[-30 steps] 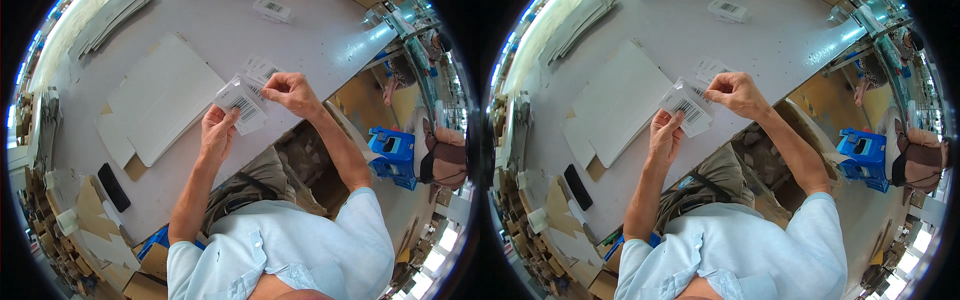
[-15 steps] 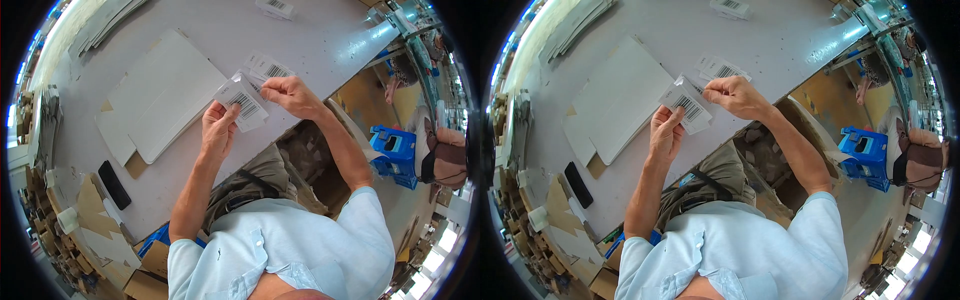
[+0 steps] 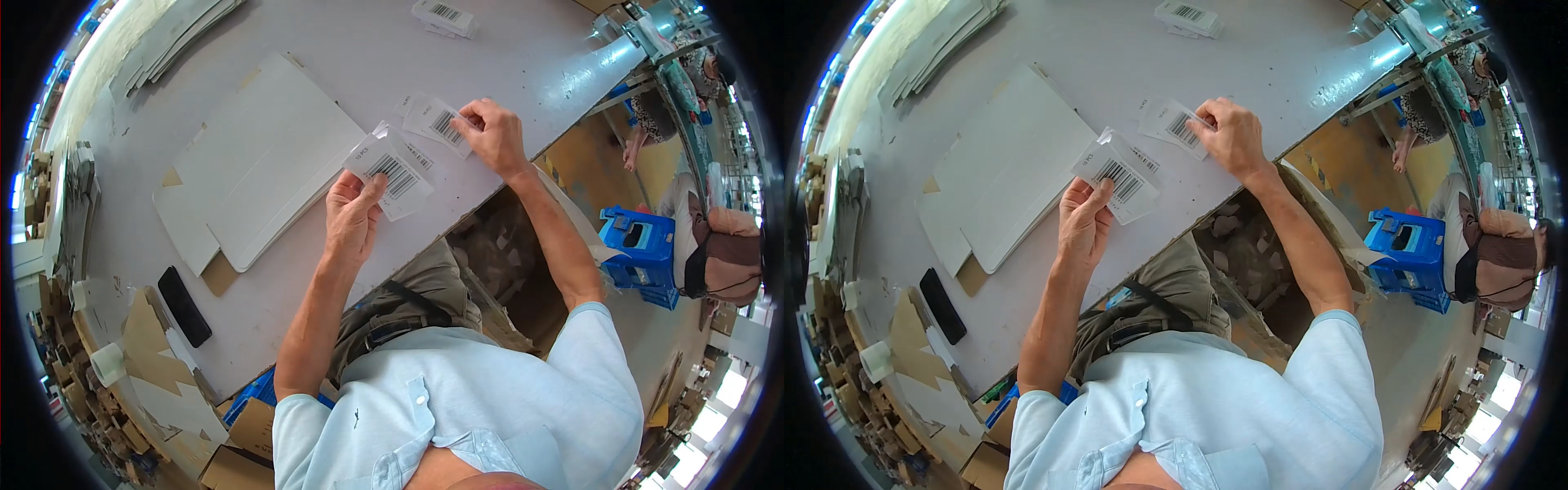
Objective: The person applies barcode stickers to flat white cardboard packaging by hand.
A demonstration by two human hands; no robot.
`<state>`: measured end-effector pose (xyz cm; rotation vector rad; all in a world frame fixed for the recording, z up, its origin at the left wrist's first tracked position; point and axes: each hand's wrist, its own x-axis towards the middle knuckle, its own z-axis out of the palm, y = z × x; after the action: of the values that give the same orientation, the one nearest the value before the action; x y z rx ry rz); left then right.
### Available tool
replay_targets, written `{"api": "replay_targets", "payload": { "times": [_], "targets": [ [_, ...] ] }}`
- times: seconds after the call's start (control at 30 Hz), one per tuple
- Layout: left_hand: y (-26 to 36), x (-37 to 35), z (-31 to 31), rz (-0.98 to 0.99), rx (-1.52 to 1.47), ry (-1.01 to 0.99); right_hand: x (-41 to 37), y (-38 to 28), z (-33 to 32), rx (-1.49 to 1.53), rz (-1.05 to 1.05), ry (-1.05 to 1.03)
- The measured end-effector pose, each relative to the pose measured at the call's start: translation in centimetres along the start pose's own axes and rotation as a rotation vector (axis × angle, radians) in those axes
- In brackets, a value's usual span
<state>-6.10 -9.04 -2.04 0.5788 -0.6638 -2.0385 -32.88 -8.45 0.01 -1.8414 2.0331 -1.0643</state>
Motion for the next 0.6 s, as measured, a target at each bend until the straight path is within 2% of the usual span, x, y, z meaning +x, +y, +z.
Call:
{"api": "replay_targets", "payload": {
  "times": [0.03,0.07,0.13,0.17,0.23,0.43,0.57,0.6],
  "targets": [
    [0.0,0.0,0.0,0.0,-0.008,0.01,0.1,-0.1,0.2,-0.345,-0.191,0.106],
    [0.0,0.0,-0.1,-0.001,-0.015,0.024,0.0,-0.3,0.3,-0.34,-0.195,0.102],
    [0.0,0.1,-0.3,-0.003,-0.019,0.025,-0.4,-2.5,-0.3,-0.066,-0.218,0.068],
    [-0.1,0.1,-0.4,-0.017,-0.022,0.016,-0.6,-3.5,-0.6,-0.064,-0.21,0.065],
    [-0.2,0.0,-0.4,-0.026,-0.002,0.011,-0.9,-5.0,-1.1,0.511,0.198,-0.485],
    [-0.4,0.1,-0.6,-0.003,0.013,0.012,-1.5,-4.7,0.1,0.675,0.223,-0.415],
    [-0.3,0.0,-0.4,0.02,0.013,0.052,-0.9,-3.3,-0.3,0.613,0.271,-0.337],
    [-0.3,-0.1,-0.5,0.019,0.011,0.054,-0.3,-2.7,-0.7,0.506,0.243,-0.255]
  ]
}}
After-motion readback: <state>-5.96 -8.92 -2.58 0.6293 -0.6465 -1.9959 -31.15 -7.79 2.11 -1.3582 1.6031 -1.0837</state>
